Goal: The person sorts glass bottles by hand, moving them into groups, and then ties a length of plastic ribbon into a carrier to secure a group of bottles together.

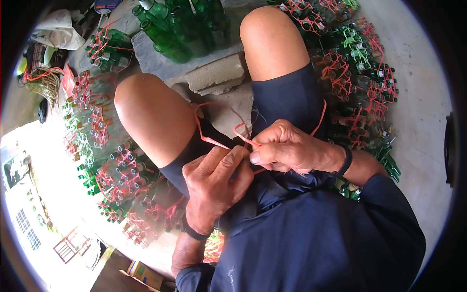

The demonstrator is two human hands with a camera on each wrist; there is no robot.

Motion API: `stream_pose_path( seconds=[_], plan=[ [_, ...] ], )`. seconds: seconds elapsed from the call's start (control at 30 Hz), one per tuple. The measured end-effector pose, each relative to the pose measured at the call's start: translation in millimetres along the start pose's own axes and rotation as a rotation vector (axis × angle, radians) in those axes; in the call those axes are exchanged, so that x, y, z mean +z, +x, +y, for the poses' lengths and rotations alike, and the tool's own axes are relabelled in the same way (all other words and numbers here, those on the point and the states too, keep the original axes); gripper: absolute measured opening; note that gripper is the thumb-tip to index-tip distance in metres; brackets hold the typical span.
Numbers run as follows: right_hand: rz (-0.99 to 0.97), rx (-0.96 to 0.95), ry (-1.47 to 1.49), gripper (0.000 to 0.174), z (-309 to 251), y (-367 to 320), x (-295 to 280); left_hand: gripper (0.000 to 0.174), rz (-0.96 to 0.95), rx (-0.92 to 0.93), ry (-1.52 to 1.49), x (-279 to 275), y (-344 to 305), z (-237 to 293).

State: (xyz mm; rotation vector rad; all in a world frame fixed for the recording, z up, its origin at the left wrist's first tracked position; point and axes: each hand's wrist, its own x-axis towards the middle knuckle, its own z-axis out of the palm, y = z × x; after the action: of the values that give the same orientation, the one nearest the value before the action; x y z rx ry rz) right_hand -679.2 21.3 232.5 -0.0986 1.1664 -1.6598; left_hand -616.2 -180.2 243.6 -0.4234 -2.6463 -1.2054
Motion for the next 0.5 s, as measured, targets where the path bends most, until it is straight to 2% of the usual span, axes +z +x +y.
stream_pose_path(
  seconds=[0.2, 0.3, 0.37, 0.43, 0.5],
  plan=[
    [-0.017, 0.012, 0.031, 0.038, -10, -6, -3, 0.025, 0.005, -0.049, -0.029, -2, -6, -3],
    [-0.048, 0.036, 0.03, 0.036, -10, -4, -7, 0.022, 0.073, -0.037, -0.086, 1, -8, -2],
    [-0.059, 0.036, 0.045, 0.035, -8, -2, -7, 0.019, 0.045, -0.138, -0.137, 0, -8, -2],
    [0.0, 0.081, 0.119, 0.033, -5, 1, -7, 0.018, 0.044, -0.176, -0.168, 0, -7, -1],
    [-0.032, 0.055, 0.124, 0.032, -3, 1, -12, 0.017, 0.045, -0.213, -0.194, -1, -8, -1]
  ],
)
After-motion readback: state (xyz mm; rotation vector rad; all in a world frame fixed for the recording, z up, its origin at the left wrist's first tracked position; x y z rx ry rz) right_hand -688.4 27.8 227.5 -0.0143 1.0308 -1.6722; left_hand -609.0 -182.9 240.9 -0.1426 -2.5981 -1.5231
